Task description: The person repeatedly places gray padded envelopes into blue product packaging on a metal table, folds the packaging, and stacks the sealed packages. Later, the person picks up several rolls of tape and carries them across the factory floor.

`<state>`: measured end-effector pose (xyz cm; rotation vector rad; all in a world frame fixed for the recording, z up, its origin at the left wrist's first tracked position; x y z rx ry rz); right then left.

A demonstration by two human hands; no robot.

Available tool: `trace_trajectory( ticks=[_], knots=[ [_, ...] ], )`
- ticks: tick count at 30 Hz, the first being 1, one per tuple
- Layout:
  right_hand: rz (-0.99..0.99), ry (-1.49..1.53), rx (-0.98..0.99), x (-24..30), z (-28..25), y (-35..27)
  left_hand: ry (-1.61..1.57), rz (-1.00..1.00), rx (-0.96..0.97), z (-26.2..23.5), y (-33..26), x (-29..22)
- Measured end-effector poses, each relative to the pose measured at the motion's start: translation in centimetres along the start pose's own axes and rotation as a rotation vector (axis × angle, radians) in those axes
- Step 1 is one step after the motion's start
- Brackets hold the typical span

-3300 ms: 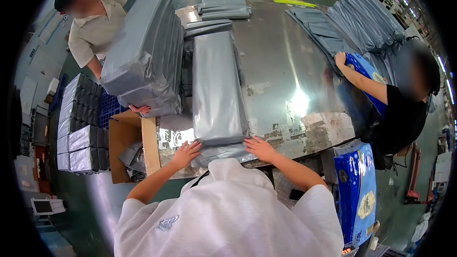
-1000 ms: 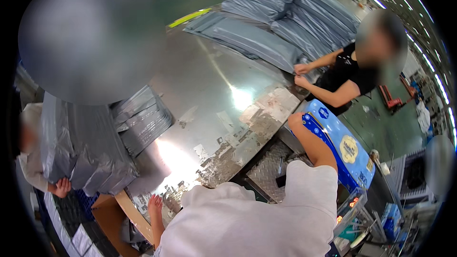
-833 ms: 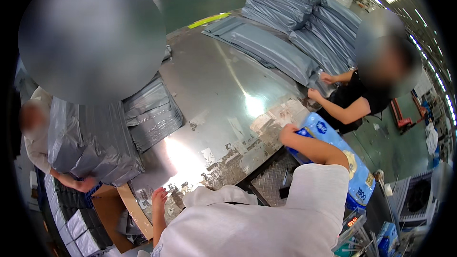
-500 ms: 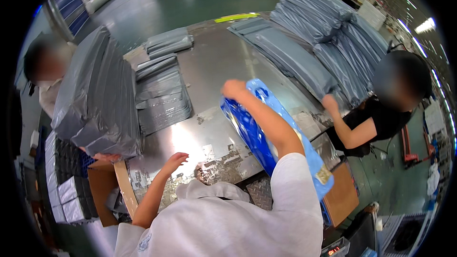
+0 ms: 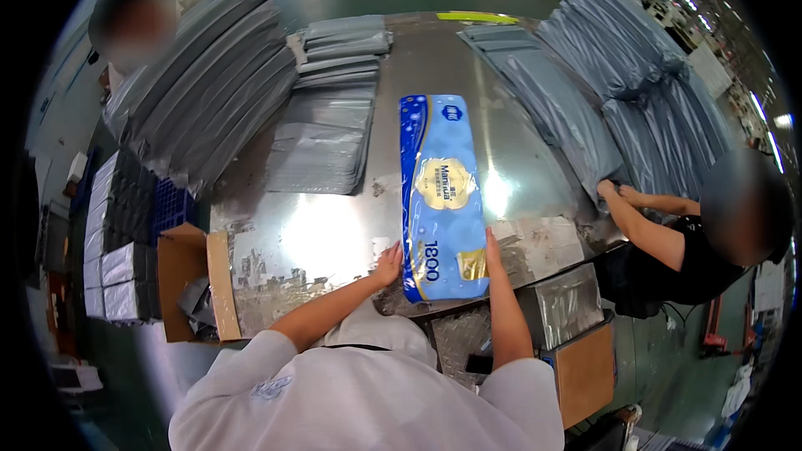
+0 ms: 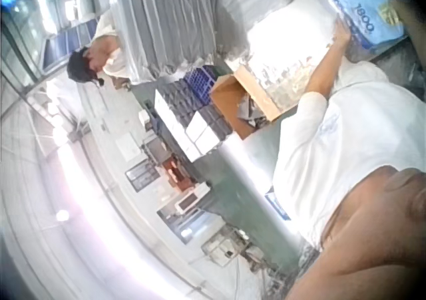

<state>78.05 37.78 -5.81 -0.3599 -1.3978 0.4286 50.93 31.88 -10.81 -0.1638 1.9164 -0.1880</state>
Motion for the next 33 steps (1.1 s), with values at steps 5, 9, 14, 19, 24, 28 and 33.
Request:
trace_trajectory(
  ticks=[5, 9, 14, 19, 24, 28, 33],
  knots=[
    [0.014, 0.184, 0.094, 2.2, 8.4, -2.0, -1.217, -0.397, 0.413, -1.4, -1.1, -6.9],
    [0.217, 0.209, 0.19, 4.4, 13.8, -3.9, -0.977, -0.252, 0.317, -10.0, 0.3, -12.4],
    [0.129, 0.225, 0.138, 8.9, 19.8, -6.2, -0.771, -0.162, 0.201, -19.7, -2.4, -19.1],
    [0.106, 0.245, 0.262, 2.3, 28.3, -7.3, -0.732, -0.074, 0.074, -27.5, -9.8, -11.3],
    [-0.111, -0.215, 0.234, -6.2, 34.8, -9.2, -0.825, -0.428, -0.059, -32.6, -14.0, 5.6],
    [0.121, -0.747, 0.393, -12.1, 33.9, -7.7, -0.414, -0.488, -0.075, -39.5, -11.3, 15.1],
    [-0.465, -1.17, 0.054, 4.7, 36.3, 6.5, 0.048, -0.105, -0.211, -45.5, 4.2, 8.3]
  ],
)
Point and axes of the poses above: each hand's wrist, its own y-axis towards the middle knuckle, its own z-axis out of the palm, x = y × z, the point moved 9 cm from there along y, towards the middle knuckle, and after that the axes turned 14 degrees about -y, right-handed, at the moved point
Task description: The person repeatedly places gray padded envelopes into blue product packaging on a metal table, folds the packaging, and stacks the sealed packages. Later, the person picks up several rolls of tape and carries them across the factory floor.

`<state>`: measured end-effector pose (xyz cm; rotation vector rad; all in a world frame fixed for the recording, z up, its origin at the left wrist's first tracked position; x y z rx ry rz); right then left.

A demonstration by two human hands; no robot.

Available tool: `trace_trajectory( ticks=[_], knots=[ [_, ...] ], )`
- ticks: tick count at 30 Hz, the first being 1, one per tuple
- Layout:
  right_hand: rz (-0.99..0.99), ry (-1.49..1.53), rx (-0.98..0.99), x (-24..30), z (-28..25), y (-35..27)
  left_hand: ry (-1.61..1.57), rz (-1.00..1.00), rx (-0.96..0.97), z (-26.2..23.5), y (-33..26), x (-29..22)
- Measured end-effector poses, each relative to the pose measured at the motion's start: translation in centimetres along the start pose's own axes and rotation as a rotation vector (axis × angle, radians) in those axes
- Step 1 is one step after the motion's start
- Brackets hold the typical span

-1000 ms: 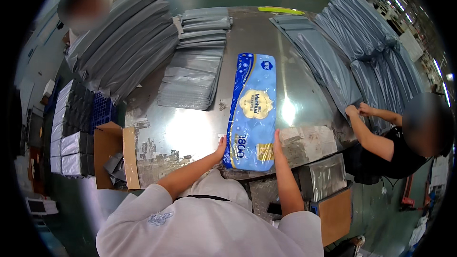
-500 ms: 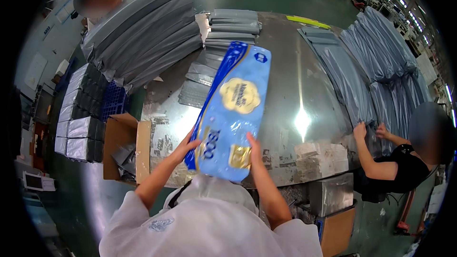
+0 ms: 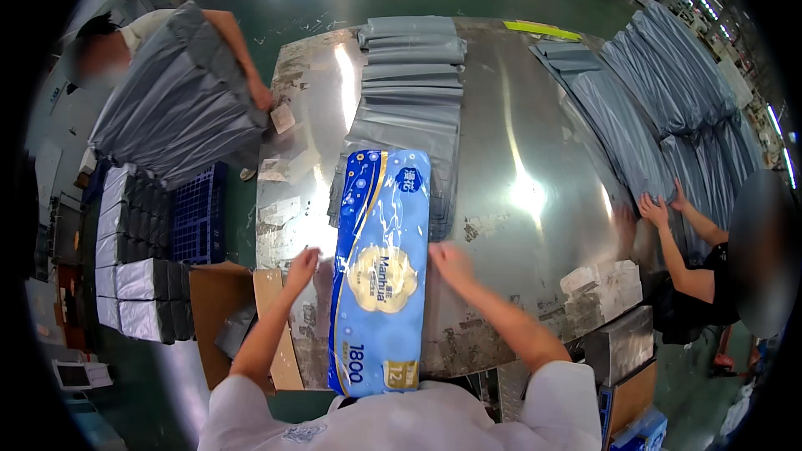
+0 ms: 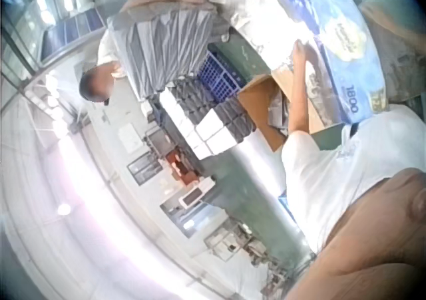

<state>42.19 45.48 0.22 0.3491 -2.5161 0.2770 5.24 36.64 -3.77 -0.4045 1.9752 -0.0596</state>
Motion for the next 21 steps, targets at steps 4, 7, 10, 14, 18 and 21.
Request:
trace_trajectory(
  ticks=[4, 7, 10, 14, 18, 21],
  knots=[
    [-0.314, -0.548, -0.515, 3.2, -4.0, 13.7, 0.171, 0.539, -0.062, 0.9, 12.9, -9.9],
    [-0.108, -0.558, -0.233, 0.1, -0.9, 19.6, 0.369, 0.732, 0.001, 4.2, 19.5, -13.4],
    [-0.181, -0.709, -0.149, -1.0, 1.2, 22.9, 0.536, 0.893, -0.025, 6.7, 23.1, -13.8],
    [0.027, -0.264, -0.28, -2.0, -1.6, 24.0, 0.739, 0.667, -0.014, 7.8, 29.8, -13.2],
    [0.061, 0.249, -0.371, -1.1, -4.4, 20.4, 0.175, 0.525, -0.127, 5.0, 28.6, -13.3],
    [-0.161, 0.119, -0.362, 0.6, -3.3, 17.0, 0.015, 0.567, -0.12, 4.4, 24.9, -10.1]
  ],
)
Point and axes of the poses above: each hand's wrist, its own y-axis towards the middle knuckle, its own z-axis out of the palm, x = y × z, the point moved 9 cm from there along y, towards the middle knuckle, and after that the axes turned 14 degrees about -y, right-handed, at the moved point
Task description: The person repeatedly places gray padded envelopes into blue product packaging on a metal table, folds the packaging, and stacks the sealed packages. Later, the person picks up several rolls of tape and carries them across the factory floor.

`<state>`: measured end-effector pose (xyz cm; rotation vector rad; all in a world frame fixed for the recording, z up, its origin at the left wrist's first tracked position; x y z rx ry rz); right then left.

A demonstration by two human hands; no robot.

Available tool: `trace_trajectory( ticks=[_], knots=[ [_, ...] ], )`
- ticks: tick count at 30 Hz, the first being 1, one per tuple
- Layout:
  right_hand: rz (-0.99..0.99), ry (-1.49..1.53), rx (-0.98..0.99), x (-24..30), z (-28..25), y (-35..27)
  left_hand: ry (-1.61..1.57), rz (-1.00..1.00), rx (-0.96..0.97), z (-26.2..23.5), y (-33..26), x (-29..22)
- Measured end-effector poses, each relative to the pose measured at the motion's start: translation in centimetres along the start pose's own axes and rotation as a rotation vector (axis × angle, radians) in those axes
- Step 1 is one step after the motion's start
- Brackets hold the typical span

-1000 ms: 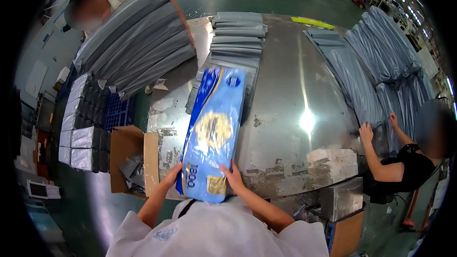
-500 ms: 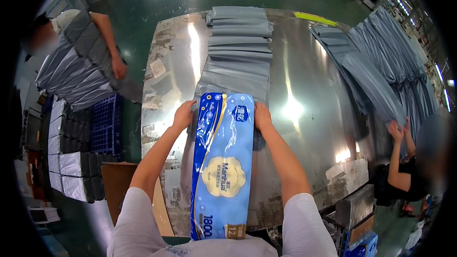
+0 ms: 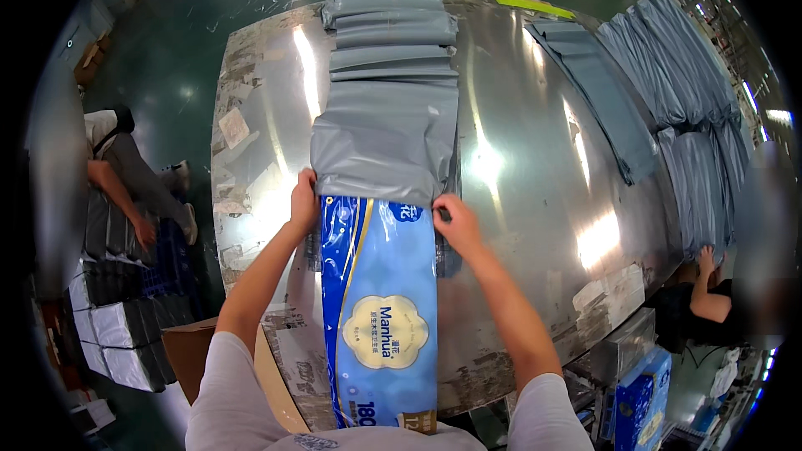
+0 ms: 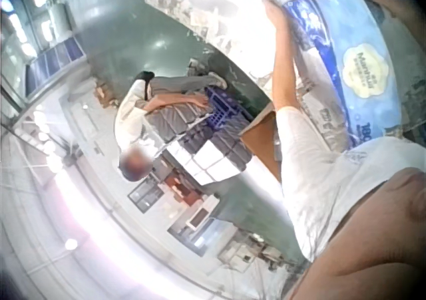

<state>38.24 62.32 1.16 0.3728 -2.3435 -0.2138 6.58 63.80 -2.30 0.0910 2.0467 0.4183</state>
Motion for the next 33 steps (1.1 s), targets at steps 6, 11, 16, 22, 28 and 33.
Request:
trace_trajectory(
  ticks=[6, 11, 16, 22, 28, 33],
  knots=[
    [0.07, -0.765, -0.031, -2.7, 3.8, 1.6, 0.388, -0.199, 0.143, 2.5, -0.3, 4.0],
    [0.051, -0.875, 0.45, -4.1, 6.5, -1.3, 0.602, -0.253, 0.456, 2.6, -3.5, 1.6],
    [-0.01, -0.819, 0.545, -0.9, 4.8, -15.6, 0.647, -0.256, 0.675, 0.4, -19.4, -3.7],
    [0.051, -0.535, 0.786, 5.8, 0.6, -40.9, 0.588, -0.338, 1.077, -2.1, -46.4, -10.1],
    [-0.083, -0.524, 1.148, 4.3, 1.8, -46.7, 0.482, -0.498, 1.174, -1.6, -50.3, -12.4],
    [-0.183, -0.493, 1.261, 0.6, 3.0, -36.5, 0.441, -0.377, 1.34, 2.4, -43.1, -9.6]
  ],
)
Point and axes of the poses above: each hand's wrist, its own y-axis towards the middle knuckle, its own z-axis out of the palm, x = y × z, the point moved 9 cm from there along y, towards the middle knuckle, and after that the axes turned 14 degrees about -y, right-handed, at the moved point
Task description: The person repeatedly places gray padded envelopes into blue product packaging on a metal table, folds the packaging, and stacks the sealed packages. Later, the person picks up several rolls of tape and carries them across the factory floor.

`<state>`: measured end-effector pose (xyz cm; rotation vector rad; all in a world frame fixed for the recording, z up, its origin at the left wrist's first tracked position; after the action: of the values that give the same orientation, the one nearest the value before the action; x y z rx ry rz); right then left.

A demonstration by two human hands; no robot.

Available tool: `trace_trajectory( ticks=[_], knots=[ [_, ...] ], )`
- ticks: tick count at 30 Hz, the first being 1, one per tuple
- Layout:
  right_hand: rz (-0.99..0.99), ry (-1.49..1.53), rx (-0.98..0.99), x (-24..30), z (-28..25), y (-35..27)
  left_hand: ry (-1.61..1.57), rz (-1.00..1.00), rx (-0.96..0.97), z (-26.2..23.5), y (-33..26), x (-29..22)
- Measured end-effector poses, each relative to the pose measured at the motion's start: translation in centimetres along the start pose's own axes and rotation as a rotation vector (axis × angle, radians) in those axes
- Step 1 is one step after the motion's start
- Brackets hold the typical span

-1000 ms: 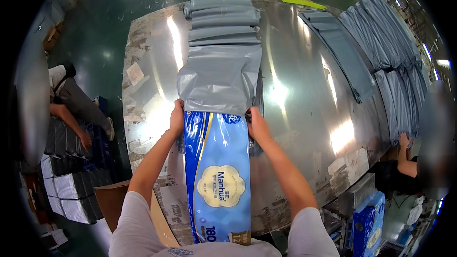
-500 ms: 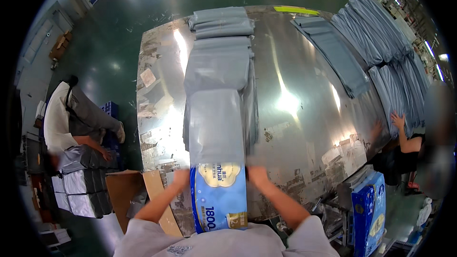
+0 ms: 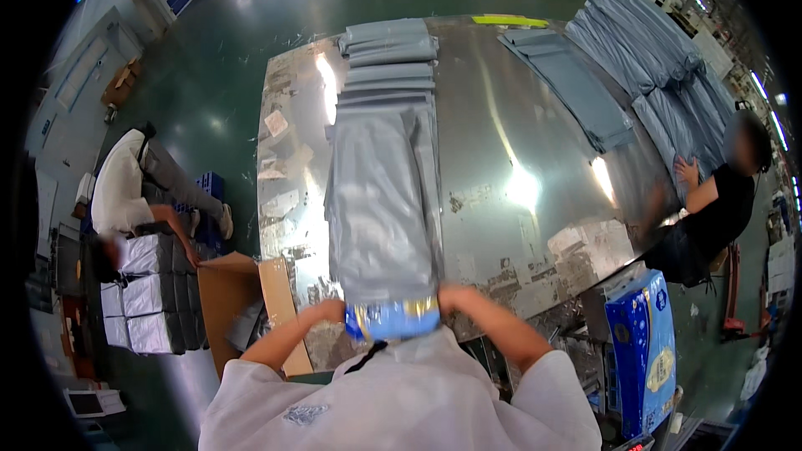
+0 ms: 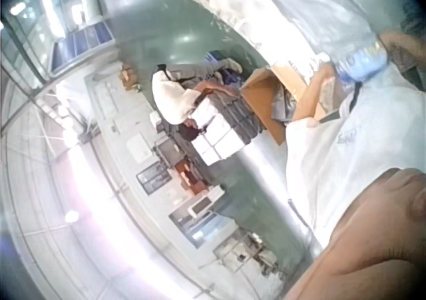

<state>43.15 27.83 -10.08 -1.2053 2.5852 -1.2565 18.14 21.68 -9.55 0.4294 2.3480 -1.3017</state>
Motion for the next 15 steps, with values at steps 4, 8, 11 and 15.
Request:
trace_trajectory(
  ticks=[4, 8, 11, 15],
  knots=[
    [0.353, 0.07, -0.355, -6.6, -9.6, -3.9, -0.413, -0.158, -0.503, -10.4, -1.1, -2.3],
    [0.332, 0.298, -0.24, -5.0, -3.2, -8.2, -0.48, -0.17, -0.228, -1.1, -3.2, -1.2],
    [0.323, 0.352, -0.191, -3.0, 0.9, -9.9, -0.524, -0.149, -0.085, 5.6, -4.0, -1.0],
    [0.35, 0.238, -0.261, -1.2, 5.3, -7.2, -0.516, 0.193, -0.008, 13.1, 0.0, -4.9]
  ],
)
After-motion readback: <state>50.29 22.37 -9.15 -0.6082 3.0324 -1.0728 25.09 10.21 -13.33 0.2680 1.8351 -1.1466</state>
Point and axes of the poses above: each hand's wrist, its own y-axis towards the middle knuckle, its own z-axis out of the palm, x = y × z, the point moved 9 cm from there along y, towards the middle knuckle, and after that the axes turned 14 degrees about -y, right-handed, at the moved point
